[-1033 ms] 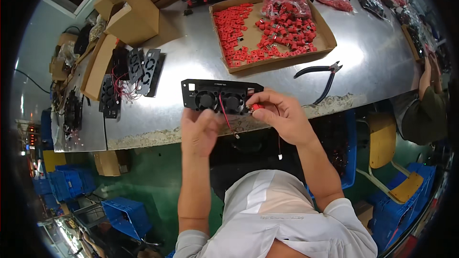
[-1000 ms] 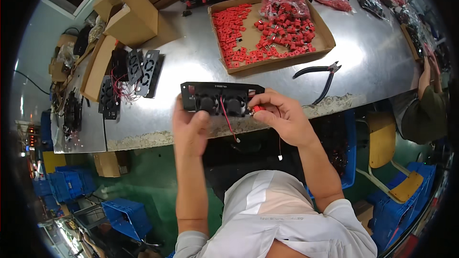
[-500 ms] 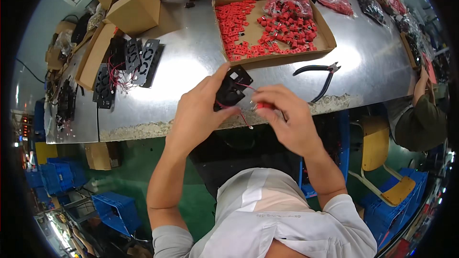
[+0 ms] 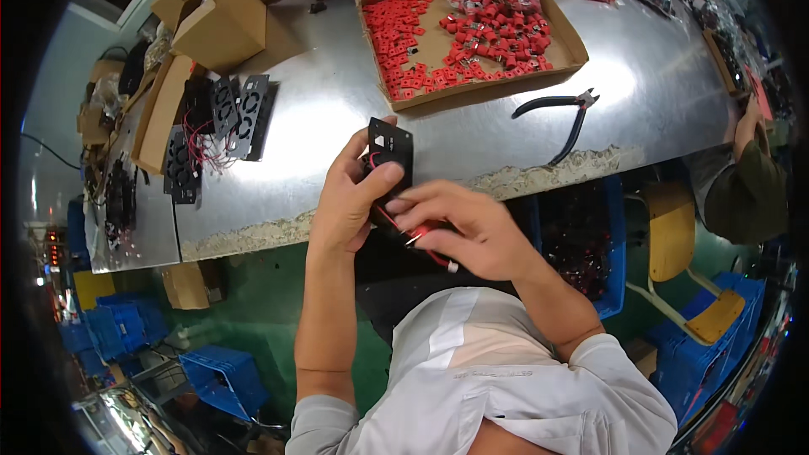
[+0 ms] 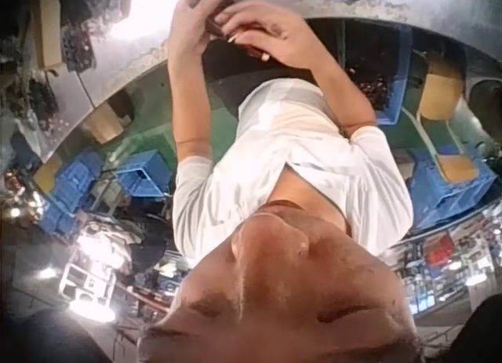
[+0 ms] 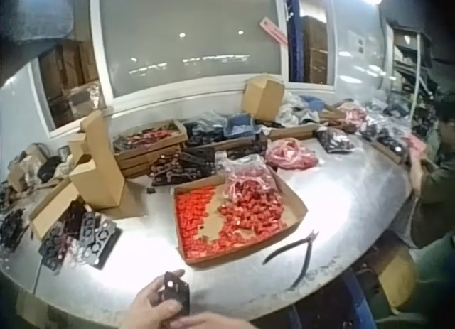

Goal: Assembling electronic components by crimping red connectors onto black modules using pliers.

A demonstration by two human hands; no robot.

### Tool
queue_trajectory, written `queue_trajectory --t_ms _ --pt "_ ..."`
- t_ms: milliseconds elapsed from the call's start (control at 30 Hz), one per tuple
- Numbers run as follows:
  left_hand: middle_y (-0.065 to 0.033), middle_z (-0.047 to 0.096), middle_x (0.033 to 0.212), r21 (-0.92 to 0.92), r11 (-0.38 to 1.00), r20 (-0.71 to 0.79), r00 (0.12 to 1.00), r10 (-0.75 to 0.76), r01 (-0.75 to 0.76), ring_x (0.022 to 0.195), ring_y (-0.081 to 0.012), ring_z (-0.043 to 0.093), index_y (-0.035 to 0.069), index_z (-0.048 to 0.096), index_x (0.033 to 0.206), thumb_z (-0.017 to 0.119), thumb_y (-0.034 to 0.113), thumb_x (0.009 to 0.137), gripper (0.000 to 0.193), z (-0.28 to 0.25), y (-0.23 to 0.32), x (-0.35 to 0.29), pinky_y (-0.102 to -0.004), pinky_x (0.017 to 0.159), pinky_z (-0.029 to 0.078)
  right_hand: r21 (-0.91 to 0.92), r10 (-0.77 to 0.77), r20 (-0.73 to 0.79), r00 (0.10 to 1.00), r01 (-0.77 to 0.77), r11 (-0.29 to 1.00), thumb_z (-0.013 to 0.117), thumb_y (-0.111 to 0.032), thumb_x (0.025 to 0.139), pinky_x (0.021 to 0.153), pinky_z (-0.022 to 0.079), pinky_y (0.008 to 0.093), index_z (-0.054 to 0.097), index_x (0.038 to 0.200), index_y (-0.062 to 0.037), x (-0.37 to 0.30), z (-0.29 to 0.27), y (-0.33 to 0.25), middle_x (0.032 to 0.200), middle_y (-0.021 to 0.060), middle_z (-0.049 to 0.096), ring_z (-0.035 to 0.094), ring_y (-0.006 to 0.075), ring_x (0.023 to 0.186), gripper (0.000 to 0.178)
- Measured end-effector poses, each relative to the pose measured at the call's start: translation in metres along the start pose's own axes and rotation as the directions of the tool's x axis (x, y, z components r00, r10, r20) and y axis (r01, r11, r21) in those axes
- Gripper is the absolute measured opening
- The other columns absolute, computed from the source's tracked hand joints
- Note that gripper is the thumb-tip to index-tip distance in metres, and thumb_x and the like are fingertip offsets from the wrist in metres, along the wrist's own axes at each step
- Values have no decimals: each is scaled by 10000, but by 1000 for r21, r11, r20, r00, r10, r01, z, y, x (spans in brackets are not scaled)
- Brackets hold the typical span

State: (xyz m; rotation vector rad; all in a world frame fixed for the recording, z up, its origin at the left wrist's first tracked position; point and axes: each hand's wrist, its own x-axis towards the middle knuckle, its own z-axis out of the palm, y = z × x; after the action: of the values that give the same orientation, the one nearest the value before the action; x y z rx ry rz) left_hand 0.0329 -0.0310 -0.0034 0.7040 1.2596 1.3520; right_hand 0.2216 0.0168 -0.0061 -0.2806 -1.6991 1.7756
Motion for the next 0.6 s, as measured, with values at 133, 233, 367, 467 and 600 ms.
queue_trajectory --t_ms 133,233,367,467,600 --pt "-152 625 1145 -311 948 98 994 -41 70 778 -146 641 43 396 1440 825 398 754 884 8 -4 -4 -236 657 529 480 66 -162 985 20 877 612 -12 916 909 529 378 619 1116 24 1 -15 13 1145 153 608 632 243 1038 203" --pt "-190 623 1152 -351 935 168 985 22 39 735 -137 620 31 333 1469 865 446 677 1040 19 -14 -9 -219 617 486 690 191 -100 976 -70 721 610 -84 949 881 554 372 589 1161 11 5 -20 17 1131 153 611 652 233 964 233" --pt "-204 584 1148 -354 935 155 987 37 21 693 -134 577 3 283 1483 896 370 621 1120 2 -7 -13 -225 585 447 520 78 -199 977 38 853 606 -69 946 816 540 330 591 1169 10 8 -35 13 1114 137 628 645 211 898 237" --pt "-182 557 1122 -278 959 97 991 89 -58 663 -142 561 -3 294 1479 904 333 603 1120 -3 -3 -22 -244 559 446 427 82 -301 950 57 903 614 -61 940 782 521 296 596 1169 10 11 -46 10 1085 121 643 636 185 856 241" --pt "-146 548 1140 -193 968 40 984 171 -161 746 -158 582 -15 375 1453 856 307 647 993 2 -1 -26 -260 612 477 412 192 -307 932 -52 910 647 -2 903 793 514 275 607 1172 18 13 -38 9 1054 96 649 634 150 888 272"
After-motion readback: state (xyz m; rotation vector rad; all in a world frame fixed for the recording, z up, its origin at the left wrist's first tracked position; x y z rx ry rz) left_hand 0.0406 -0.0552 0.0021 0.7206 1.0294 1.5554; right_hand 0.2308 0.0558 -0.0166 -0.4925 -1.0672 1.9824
